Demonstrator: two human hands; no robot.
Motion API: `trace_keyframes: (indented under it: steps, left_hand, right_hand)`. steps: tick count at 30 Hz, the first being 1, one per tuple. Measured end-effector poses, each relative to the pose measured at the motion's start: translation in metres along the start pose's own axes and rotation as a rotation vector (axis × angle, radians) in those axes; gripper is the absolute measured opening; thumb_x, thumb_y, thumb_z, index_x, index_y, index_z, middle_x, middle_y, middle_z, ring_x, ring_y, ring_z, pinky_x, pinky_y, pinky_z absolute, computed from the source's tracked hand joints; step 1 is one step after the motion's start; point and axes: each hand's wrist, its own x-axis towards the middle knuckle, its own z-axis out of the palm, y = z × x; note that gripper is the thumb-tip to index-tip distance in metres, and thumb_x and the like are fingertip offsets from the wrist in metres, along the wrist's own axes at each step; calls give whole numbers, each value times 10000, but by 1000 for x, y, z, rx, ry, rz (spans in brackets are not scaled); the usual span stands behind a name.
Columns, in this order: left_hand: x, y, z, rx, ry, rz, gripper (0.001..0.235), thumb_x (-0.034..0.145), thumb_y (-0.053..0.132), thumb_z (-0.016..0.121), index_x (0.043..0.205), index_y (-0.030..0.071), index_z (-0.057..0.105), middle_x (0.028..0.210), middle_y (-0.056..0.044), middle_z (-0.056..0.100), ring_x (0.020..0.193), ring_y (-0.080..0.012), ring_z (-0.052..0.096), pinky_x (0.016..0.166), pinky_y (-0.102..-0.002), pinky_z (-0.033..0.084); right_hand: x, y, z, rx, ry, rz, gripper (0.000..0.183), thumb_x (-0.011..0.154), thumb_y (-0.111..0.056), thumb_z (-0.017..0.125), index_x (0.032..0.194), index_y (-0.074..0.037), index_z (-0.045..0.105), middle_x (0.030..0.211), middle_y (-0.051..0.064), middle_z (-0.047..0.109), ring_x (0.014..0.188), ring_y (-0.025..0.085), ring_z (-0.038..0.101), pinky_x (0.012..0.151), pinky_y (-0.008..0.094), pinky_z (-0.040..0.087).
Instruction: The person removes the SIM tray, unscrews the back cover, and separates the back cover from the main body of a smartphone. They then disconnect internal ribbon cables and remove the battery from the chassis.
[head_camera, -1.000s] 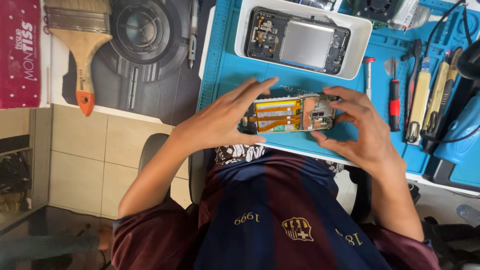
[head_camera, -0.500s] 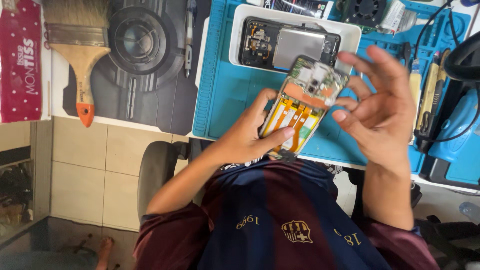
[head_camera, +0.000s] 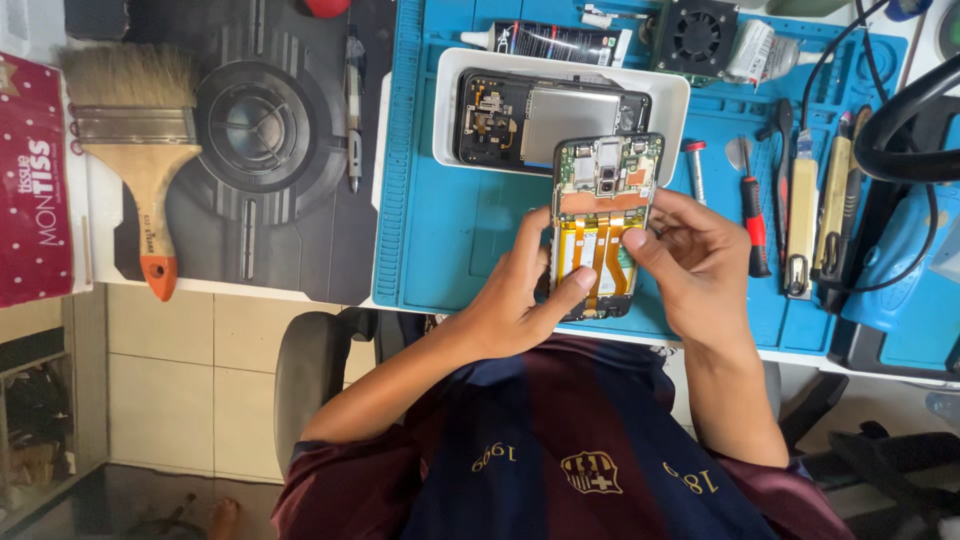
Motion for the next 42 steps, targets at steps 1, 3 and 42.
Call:
trace_keyframes:
  steps: [1,3,42]
  left_hand:
    - [0,-1,0,-19,-11,-2,595,1109,102,559,1577,11,204,1433,-205,539,1281,-241,635,1072,-387,545]
    - [0,-3,0,-37,-26,-7,573,1117,94,544,1574,8,209,1448,-206,524,1306,-249,617,1099,-398,529]
    - [-13,-23,9,308,145,167,570,1028,78,715,1441,-49,343,1191,-218,720,1063,-262,775,890,-355,636]
  right_hand:
    - [-1,0,-1,-11,1,5,405,977,93,676,1376,99,606,1251,154,711,1136,170,672,989,289,549]
    - [-3,2,-1,-6,17,18,403,969,88,685,1365,100,611,1247,148,713,1118,166,675,979,287,552]
    - [-20,-33,32,-789,158,-476,265,949,172,824,1164,37,749,1288,168,516,983,225,743,852,264,635]
